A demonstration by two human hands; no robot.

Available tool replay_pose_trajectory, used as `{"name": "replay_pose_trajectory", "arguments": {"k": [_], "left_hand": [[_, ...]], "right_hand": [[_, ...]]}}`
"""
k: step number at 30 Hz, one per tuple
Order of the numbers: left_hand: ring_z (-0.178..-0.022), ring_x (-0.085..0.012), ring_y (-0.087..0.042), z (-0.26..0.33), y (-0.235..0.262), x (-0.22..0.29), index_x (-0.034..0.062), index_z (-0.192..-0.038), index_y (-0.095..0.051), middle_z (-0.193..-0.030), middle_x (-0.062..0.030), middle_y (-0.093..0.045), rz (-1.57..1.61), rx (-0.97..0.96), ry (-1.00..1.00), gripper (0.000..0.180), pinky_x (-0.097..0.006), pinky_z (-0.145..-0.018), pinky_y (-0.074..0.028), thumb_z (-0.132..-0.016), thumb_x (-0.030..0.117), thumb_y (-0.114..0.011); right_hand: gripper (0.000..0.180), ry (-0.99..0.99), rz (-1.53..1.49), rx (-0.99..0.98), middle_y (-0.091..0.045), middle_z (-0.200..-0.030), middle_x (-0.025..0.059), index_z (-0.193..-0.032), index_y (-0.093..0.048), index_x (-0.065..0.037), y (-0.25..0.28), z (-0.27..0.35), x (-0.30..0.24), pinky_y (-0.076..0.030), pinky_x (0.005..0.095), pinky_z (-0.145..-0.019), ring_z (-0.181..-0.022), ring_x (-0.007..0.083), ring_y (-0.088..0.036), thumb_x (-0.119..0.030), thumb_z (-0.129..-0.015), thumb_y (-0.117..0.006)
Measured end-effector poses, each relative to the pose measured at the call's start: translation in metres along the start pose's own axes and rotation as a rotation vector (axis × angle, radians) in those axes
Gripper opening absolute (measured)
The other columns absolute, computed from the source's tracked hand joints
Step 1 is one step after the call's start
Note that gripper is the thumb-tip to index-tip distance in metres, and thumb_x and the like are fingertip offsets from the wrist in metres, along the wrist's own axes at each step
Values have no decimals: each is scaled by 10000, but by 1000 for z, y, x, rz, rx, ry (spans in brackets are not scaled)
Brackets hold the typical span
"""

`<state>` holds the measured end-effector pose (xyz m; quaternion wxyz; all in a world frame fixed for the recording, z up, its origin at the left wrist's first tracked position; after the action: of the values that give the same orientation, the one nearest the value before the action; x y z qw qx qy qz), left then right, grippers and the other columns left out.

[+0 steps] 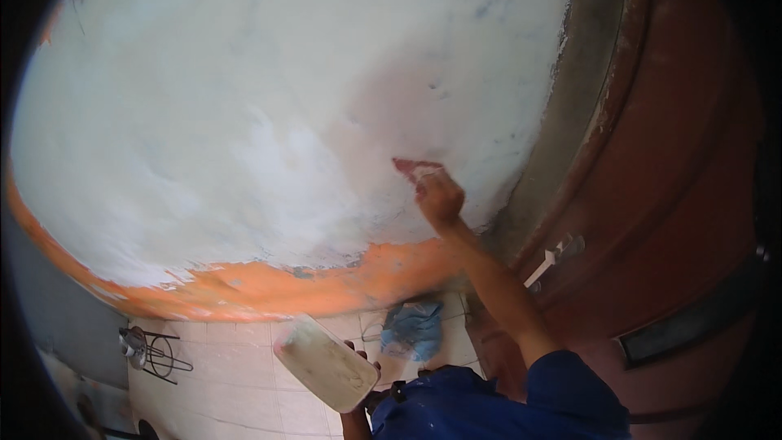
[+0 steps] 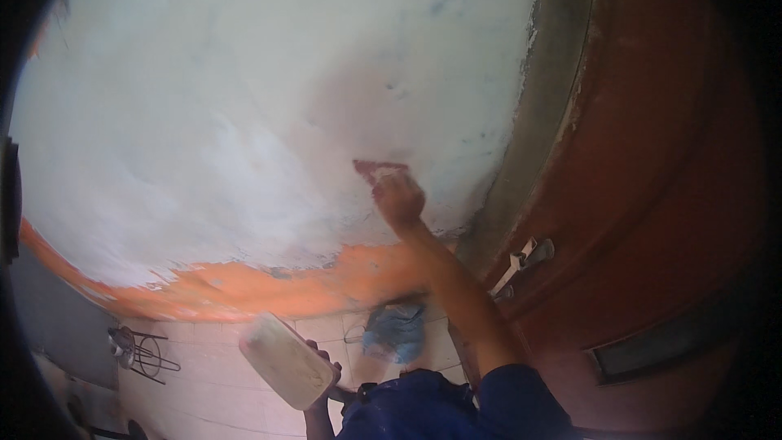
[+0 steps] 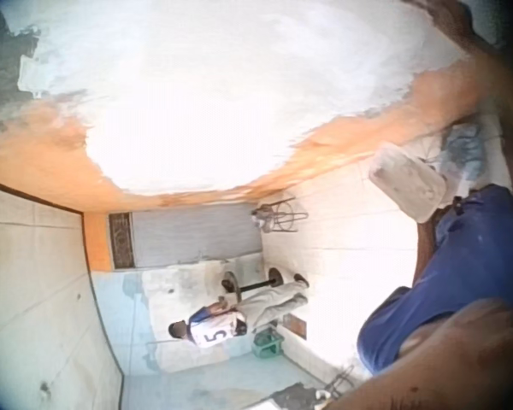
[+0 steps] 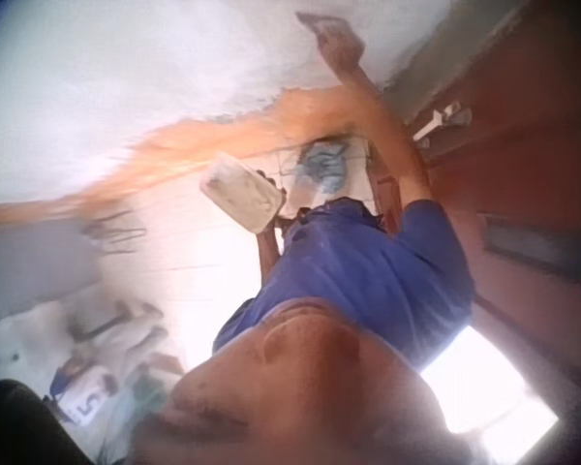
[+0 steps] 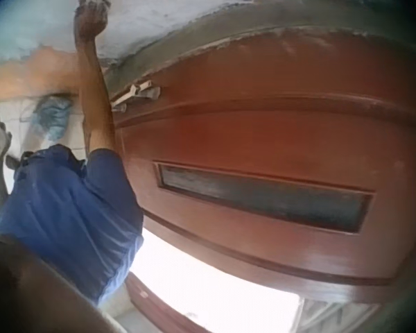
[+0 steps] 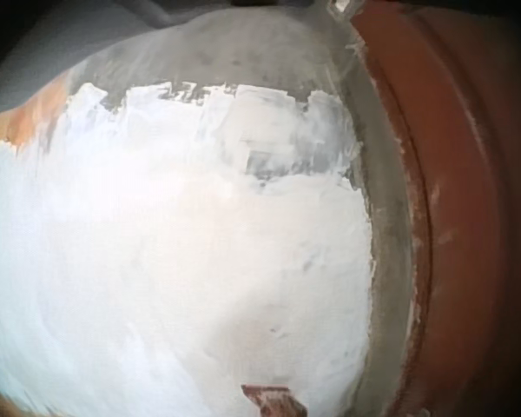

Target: The person applies wall compound to an interior wall using a plastic spreader, smoothing the material over damaged or uneven areas of the wall surface.

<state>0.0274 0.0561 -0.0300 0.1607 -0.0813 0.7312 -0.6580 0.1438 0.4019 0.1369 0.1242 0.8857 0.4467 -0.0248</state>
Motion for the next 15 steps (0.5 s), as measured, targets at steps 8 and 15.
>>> {"name": "replay_pose_trajectory", "arguments": {"k": [8,15], "left_hand": [[-1233,-346,-377,5,9,-1,175,-1306,-438,-1359,-103,-383,108,23,30,557,-672,-987,-188,-860,505,-482],[-1200,-326,-393,-6,16,-3,176,-1263,-474,-1351,-93,-397,134,92,41,513,-661,-979,-198,-852,481,-505]], "right_hand": [[293,16,245,289,-566,-927,157,-899,-591,-46,24,-148,8,-491,409,-687,-841,332,-576,-53,-616,-668],[181,134,260,-1,-573,-945,145,-868,-597,-37,-57,-7,-36,-501,430,-756,-935,329,-575,-88,-694,-596]]}}
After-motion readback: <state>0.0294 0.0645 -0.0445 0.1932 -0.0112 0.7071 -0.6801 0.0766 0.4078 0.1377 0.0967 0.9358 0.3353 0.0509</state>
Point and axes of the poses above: each hand's wrist, its own z-axis away from the middle knuckle, its own y-axis out of the back of the hand, x = y × z, the point moved 5 cm from there along -z, towards the middle knuckle
